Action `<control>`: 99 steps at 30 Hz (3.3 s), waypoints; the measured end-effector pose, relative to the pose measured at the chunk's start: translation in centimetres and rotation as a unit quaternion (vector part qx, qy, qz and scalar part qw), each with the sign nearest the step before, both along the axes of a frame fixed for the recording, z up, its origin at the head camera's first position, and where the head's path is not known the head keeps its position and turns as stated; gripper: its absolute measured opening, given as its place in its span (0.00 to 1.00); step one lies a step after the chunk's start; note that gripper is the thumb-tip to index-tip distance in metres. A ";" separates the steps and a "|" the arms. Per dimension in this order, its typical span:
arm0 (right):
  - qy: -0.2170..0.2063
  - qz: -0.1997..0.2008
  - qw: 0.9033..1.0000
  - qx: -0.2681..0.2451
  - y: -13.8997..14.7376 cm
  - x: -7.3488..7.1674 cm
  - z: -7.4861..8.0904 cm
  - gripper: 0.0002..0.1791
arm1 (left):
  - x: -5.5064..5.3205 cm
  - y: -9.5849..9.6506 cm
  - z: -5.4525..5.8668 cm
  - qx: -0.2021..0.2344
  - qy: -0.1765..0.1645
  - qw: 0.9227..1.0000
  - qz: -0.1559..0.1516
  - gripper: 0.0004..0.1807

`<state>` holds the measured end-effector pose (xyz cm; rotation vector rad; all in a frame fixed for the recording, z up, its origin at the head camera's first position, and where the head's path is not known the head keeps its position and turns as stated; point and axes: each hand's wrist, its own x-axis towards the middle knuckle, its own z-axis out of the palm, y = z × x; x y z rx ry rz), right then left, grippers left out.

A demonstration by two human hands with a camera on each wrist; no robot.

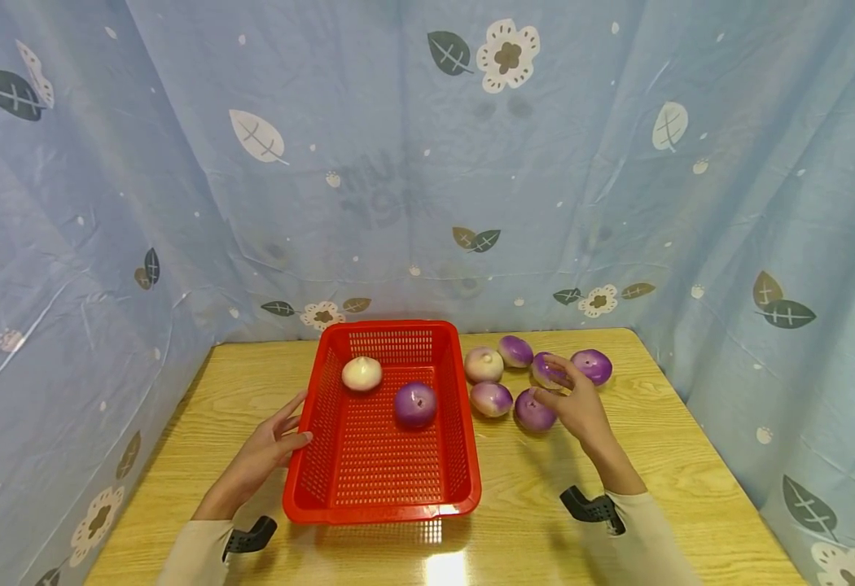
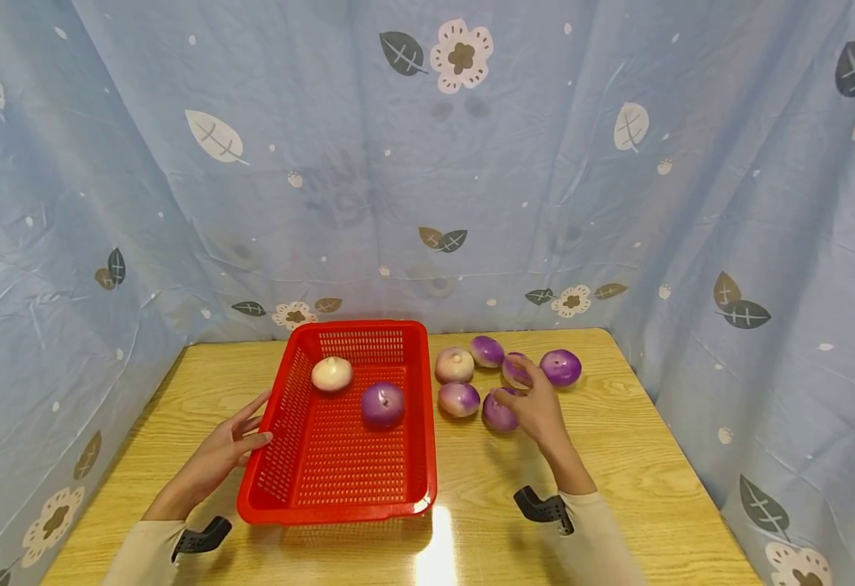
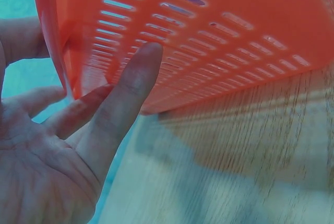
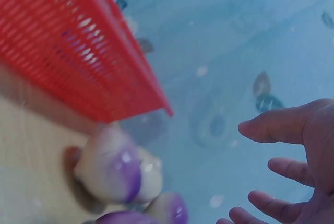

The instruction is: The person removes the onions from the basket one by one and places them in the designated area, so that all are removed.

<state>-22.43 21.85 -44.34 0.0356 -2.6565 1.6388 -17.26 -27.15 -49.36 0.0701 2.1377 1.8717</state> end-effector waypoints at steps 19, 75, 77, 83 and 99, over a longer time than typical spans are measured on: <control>0.072 0.075 0.994 -0.024 -3.1 1.2 6.5 0.35 | 0.0 0.1 0.0 0.002 0.005 1.000 -0.003 0.43; 0.036 0.307 0.865 0.395 -20.8 -2.6 2.2 0.38 | -0.4 0.0 0.0 -0.009 -0.015 1.000 0.020 0.43; 0.029 0.300 0.863 0.405 -21.0 -3.0 1.8 0.39 | -0.4 0.0 -0.1 -0.010 -0.011 1.000 0.017 0.43; 0.013 0.286 0.862 0.418 -21.3 -4.0 0.5 0.39 | -0.5 0.0 -0.2 -0.010 -0.007 1.000 0.015 0.43; -0.032 0.271 0.856 0.439 -21.6 -5.5 -1.5 0.38 | -0.1 0.0 0.2 -0.002 -0.001 1.000 0.001 0.43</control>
